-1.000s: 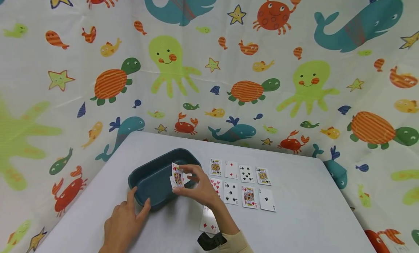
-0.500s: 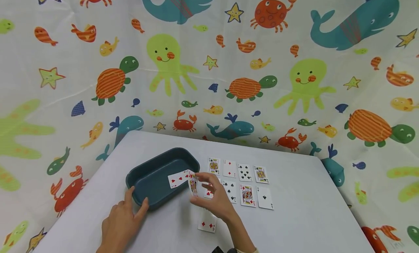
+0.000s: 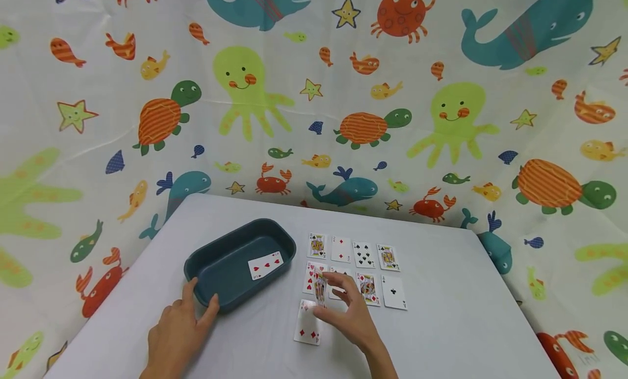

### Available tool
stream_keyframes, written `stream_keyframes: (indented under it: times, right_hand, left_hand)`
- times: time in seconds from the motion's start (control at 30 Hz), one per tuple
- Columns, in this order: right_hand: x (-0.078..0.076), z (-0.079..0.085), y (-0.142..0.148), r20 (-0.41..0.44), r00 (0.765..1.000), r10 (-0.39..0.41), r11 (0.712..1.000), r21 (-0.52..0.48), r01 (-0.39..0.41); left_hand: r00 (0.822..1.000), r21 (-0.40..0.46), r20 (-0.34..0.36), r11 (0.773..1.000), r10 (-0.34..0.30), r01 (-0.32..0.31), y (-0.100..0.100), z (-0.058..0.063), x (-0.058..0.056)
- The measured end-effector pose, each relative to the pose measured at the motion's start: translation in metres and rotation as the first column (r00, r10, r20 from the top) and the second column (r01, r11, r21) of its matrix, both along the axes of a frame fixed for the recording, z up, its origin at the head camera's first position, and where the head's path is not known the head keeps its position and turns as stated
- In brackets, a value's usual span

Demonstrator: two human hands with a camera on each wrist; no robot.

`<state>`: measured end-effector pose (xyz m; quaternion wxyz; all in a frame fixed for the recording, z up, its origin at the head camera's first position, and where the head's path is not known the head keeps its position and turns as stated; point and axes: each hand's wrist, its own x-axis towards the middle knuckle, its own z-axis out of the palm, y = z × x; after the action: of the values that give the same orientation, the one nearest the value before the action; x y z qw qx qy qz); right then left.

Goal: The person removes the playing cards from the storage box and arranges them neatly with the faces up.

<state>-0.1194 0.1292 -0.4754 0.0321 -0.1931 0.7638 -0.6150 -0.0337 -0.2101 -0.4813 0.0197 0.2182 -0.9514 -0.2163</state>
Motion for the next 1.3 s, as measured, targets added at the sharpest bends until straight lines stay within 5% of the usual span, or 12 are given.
stream_keyframes:
  times: [0.33, 0.7, 1.03, 1.3]
  right_hand:
    - [0.010, -0.013, 0.023, -0.018, 0.996, -0.091, 0.988, 0.127, 0.093]
    - [0.018, -0.032, 0.037, -0.206, 0.973, -0.100, 0.939, 0.304, 0.161]
    - [0.025, -0.046, 0.039, -0.325, 0.940, -0.106, 0.800, 0.533, 0.275]
    - [0.028, -0.051, 0.039, -0.358, 0.927, -0.110, 0.752, 0.580, 0.313]
  left_hand:
    - [1.000, -0.007, -0.009, 1.000, 0.004, -0.004, 0.000, -0.001, 0.000]
    - [1.000, -0.013, -0.010, 1.000, 0.005, -0.005, 0.001, 0.001, 0.001]
    - [1.000, -0.013, 0.000, 1.000, 0.016, -0.016, -0.001, -0.002, -0.001]
    - [1.000, -0.007, 0.002, 1.000, 0.012, -0.012, -0.001, -0.002, -0.001]
